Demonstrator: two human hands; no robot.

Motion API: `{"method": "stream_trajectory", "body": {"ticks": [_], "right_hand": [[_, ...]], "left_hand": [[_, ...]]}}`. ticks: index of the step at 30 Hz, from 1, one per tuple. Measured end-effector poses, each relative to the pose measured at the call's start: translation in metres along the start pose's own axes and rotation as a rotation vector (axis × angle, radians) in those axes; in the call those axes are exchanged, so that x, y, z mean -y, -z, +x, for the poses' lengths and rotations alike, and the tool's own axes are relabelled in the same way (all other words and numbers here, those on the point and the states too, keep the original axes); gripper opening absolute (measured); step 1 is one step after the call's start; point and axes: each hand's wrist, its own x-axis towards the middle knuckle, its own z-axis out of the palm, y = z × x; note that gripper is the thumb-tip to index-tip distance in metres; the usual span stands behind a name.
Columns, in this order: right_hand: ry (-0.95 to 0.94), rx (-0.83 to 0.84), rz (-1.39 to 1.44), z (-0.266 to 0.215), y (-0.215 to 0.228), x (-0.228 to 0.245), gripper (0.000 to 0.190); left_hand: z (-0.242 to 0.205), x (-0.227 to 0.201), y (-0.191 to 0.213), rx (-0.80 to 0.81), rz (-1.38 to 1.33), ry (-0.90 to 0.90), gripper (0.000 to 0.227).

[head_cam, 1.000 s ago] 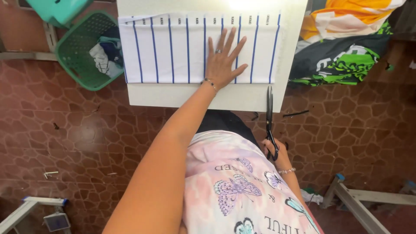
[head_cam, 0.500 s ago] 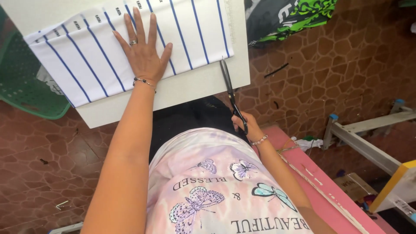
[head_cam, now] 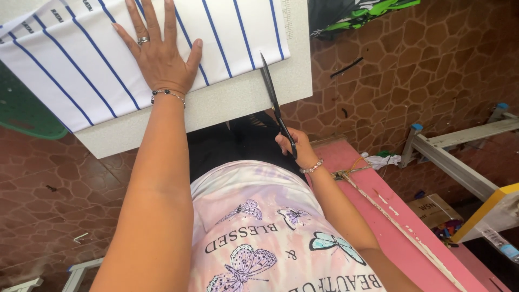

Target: Cutting strips of fabric along marked lines using scissors and handling small fabric pieces in a sewing environment.

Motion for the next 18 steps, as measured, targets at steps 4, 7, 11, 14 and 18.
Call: {"method": "stream_trajectory", "body": {"ticks": [4, 7, 11, 14, 18], "right_hand": [[0.011, -0.021, 0.008, 0.0038, -0.0055, 0.0015, 0.042], [0.039, -0.032, -0.034, 0.0061, -0.0071, -0.0031, 0.043], [0.043, -0.035, -0.036, 0.0068, -0.0091, -0.0039, 0.041], [0.052, -0.018, 0.023, 0.0079, -0.0105, -0.0041, 0.038], [0.051, -0.030, -0.007, 0.0087, -0.0115, -0.0038, 0.039]], "left_hand": [[-0.0001, 0.0025, -0.0049, -0.026, -0.014, -0.008, 0.074], [0.0001, 0.0028, -0.0050, -0.048, -0.036, -0.019, 0.076], [0.0004, 0.0052, -0.0099, -0.090, -0.052, -0.035, 0.076], [0.0002, 0.0032, -0.0065, -0.095, -0.063, -0.035, 0.077], [0.0000, 0.0030, -0.0056, -0.082, -0.077, -0.040, 0.076]]}}
